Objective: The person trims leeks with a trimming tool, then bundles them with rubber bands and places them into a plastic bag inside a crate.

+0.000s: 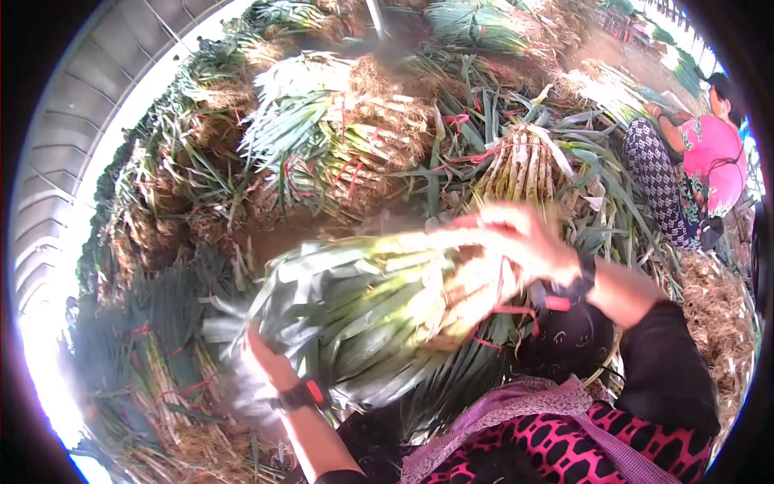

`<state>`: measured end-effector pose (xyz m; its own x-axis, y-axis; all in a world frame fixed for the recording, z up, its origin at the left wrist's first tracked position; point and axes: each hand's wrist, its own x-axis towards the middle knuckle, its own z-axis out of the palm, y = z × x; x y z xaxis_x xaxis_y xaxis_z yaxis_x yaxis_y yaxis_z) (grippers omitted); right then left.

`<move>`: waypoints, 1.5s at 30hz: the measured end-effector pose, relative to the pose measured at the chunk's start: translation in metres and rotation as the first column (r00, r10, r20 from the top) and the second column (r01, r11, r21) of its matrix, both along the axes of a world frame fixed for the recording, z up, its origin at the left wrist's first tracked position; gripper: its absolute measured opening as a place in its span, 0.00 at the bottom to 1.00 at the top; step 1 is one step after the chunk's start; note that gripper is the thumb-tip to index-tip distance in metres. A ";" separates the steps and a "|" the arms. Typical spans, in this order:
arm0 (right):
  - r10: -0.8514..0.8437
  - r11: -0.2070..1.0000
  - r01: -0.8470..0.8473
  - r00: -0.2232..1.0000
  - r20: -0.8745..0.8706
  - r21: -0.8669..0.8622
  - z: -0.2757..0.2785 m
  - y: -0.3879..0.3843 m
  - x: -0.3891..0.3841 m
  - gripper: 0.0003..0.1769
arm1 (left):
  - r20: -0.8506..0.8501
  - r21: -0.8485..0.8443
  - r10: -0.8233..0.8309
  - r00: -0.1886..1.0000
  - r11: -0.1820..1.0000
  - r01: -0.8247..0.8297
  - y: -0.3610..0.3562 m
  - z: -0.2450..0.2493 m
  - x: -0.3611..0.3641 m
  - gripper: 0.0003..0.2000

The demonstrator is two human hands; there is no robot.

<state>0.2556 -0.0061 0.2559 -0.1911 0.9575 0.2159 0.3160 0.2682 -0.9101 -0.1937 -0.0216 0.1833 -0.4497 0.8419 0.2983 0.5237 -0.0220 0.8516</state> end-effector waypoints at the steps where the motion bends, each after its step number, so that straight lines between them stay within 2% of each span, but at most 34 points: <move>1: -0.016 0.998 0.014 1.000 0.027 0.067 0.027 0.015 -0.004 0.12 | -0.040 0.062 -0.019 0.999 0.998 0.021 -0.016 0.004 0.008 0.16; 3: -0.076 0.972 0.041 0.987 0.142 0.232 0.072 0.053 -0.014 0.14 | -0.114 0.182 -0.030 0.993 0.982 0.050 -0.048 0.008 0.022 0.13; 4: -0.135 0.940 0.056 0.967 0.218 0.337 0.091 0.074 -0.018 0.15 | 0.571 -0.026 0.076 0.817 0.997 -0.074 -0.053 0.020 0.038 0.13; 5: -0.184 0.889 0.066 0.958 0.222 0.452 0.112 0.092 -0.027 0.16 | 0.266 -0.079 0.023 0.964 0.997 -0.002 -0.068 0.043 0.063 0.12; 6: -0.235 0.825 0.075 0.947 0.219 0.560 0.133 0.106 -0.036 0.17 | -0.493 0.062 -0.127 0.861 0.982 0.180 -0.084 0.048 0.081 0.13; 7: -0.245 0.829 0.069 0.937 0.249 0.556 0.151 0.116 -0.047 0.16 | -0.384 0.029 -0.160 0.909 0.982 0.185 -0.093 0.055 0.109 0.12; 8: -0.258 0.833 0.066 0.925 0.279 0.550 0.167 0.125 -0.057 0.16 | 0.012 -0.098 -0.298 0.955 0.950 0.298 -0.098 0.054 0.133 0.11; 9: -0.294 0.793 0.058 0.909 0.296 0.607 0.177 0.137 -0.066 0.16 | 0.495 -0.153 -0.248 0.833 0.919 0.365 -0.104 0.052 0.157 0.10; 10: -0.331 0.751 0.050 0.891 0.310 0.658 0.183 0.148 -0.075 0.16 | 0.775 -0.232 -0.047 0.631 0.906 0.353 -0.110 0.051 0.181 0.10; 11: -0.365 0.753 0.058 0.866 0.342 0.656 0.186 0.155 -0.084 0.16 | 0.696 -0.147 -0.299 0.652 0.831 0.537 -0.118 0.028 0.196 0.11; 12: -0.548 0.583 0.078 0.773 0.320 0.809 0.176 0.177 -0.090 0.14 | 0.802 0.011 -0.403 0.441 0.747 0.665 -0.116 0.024 0.217 0.09; 13: -0.596 0.502 0.081 0.754 0.277 0.861 0.155 0.199 -0.091 0.12 | 0.852 -0.007 -0.355 0.385 0.727 0.686 -0.114 0.025 0.238 0.09; 14: -0.607 0.532 0.071 0.727 0.321 0.844 0.133 0.210 -0.087 0.11 | 0.894 -0.002 -0.287 0.344 0.764 0.645 -0.107 0.012 0.253 0.09; 16: -0.548 0.717 0.053 0.660 0.514 0.695 0.073 0.198 -0.076 0.16 | 0.846 0.029 -0.397 0.357 0.702 0.711 -0.083 0.005 0.256 0.08; 18: -0.379 0.911 0.082 0.551 0.743 0.404 -0.003 0.166 -0.052 0.26 | 0.900 -0.018 -0.296 0.321 0.710 0.704 -0.052 -0.049 0.256 0.08; 20: -0.063 0.989 0.148 0.445 0.893 -0.004 -0.066 0.113 -0.033 0.37 | 0.914 -0.087 -0.249 0.321 0.652 0.754 -0.030 -0.073 0.260 0.08; 21: 0.163 0.955 0.160 0.416 0.895 -0.248 -0.092 0.091 -0.026 0.42 | 0.901 -0.109 -0.262 0.347 0.636 0.764 -0.021 -0.099 0.261 0.08; 22: 0.496 0.800 0.132 0.405 0.768 -0.586 -0.126 0.084 -0.019 0.41 | 0.887 -0.127 -0.278 0.369 0.621 0.773 -0.014 -0.114 0.263 0.09; 24: 0.159 0.920 0.253 0.456 0.876 -0.299 -0.152 0.016 -0.015 0.38 | 0.778 -0.340 -0.224 0.587 0.636 0.693 -0.015 -0.114 0.261 0.12; 26: 0.149 0.961 0.161 0.377 0.914 -0.223 -0.157 -0.008 -0.013 0.32 | 0.736 -0.388 -0.211 0.644 0.647 0.656 -0.007 -0.145 0.267 0.11; 27: 0.226 0.955 0.082 0.424 0.877 -0.286 -0.142 -0.018 -0.012 0.31 | 0.725 -0.399 -0.235 0.647 0.622 0.674 -0.005 -0.145 0.265 0.10; 28: 0.145 0.982 0.043 0.449 0.882 -0.183 -0.134 -0.032 -0.013 0.27 | 0.715 -0.411 -0.260 0.649 0.596 0.690 -0.005 -0.149 0.262 0.10; 30: 0.299 0.946 -0.021 0.444 0.845 -0.324 -0.107 -0.052 -0.009 0.27 | 0.676 -0.446 -0.280 0.682 0.582 0.680 0.004 -0.170 0.256 0.13; 32: 0.292 0.956 -0.113 0.444 0.847 -0.270 -0.098 -0.082 0.007 0.27 | 0.631 -0.404 -0.295 0.718 0.665 0.628 0.007 -0.199 0.250 0.08; 34: 0.282 0.958 -0.167 0.395 0.875 -0.233 -0.092 -0.120 0.020 0.24 | 0.725 -0.302 -0.299 0.620 0.671 0.677 -0.004 -0.202 0.241 0.08; 36: 0.428 0.898 -0.229 0.253 0.868 -0.376 -0.080 -0.163 0.022 0.19 | 0.729 -0.314 -0.277 0.627 0.678 0.665 -0.020 -0.201 0.234 0.10; 37: 0.515 0.847 -0.261 0.187 0.836 -0.463 -0.095 -0.183 0.023 0.23 | 0.729 -0.318 -0.268 0.630 0.683 0.658 -0.027 -0.194 0.234 0.13; 38: 0.538 0.779 -0.428 0.082 0.839 -0.458 -0.112 -0.197 0.023 0.20 | 0.720 -0.303 -0.258 0.644 0.718 0.627 -0.036 -0.188 0.234 0.15; 39: 0.657 0.711 -0.395 0.082 0.749 -0.581 -0.121 -0.213 0.016 0.17 | 0.711 -0.288 -0.246 0.659 0.753 0.591 -0.048 -0.175 0.235 0.18; 40: 0.679 0.662 -0.430 -0.004 0.734 -0.614 -0.130 -0.224 0.008 0.16 | 0.702 -0.268 -0.234 0.673 0.788 0.553 -0.056 -0.170 0.236 0.21; 41: 0.747 0.625 -0.436 0.091 0.659 -0.648 -0.140 -0.230 0.004 0.17 | 0.521 -0.227 -0.277 0.807 0.867 0.443 -0.064 -0.176 0.237 0.32; 43: 0.850 0.525 -0.476 0.250 0.464 -0.705 -0.167 -0.229 -0.002 0.19 | 0.058 -0.213 -0.332 0.942 0.917 0.337 -0.078 -0.167 0.236 0.31; 44: 0.885 0.463 -0.512 0.308 0.349 -0.724 -0.183 -0.224 -0.007 0.20 | -0.185 -0.187 -0.321 0.929 0.939 0.287 -0.087 -0.159 0.234 0.31; 45: 0.906 0.399 -0.551 0.358 0.225 -0.733 -0.199 -0.222 -0.011 0.21 | -0.142 -0.286 -0.446 0.884 0.873 0.395 -0.096 -0.142 0.231 0.23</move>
<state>0.2449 -0.2277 0.0568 -0.7587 0.2389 -0.6061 0.6515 0.2675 -0.7100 0.0378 -0.1179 0.0416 0.0103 0.9943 0.1058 0.6680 -0.0855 0.7392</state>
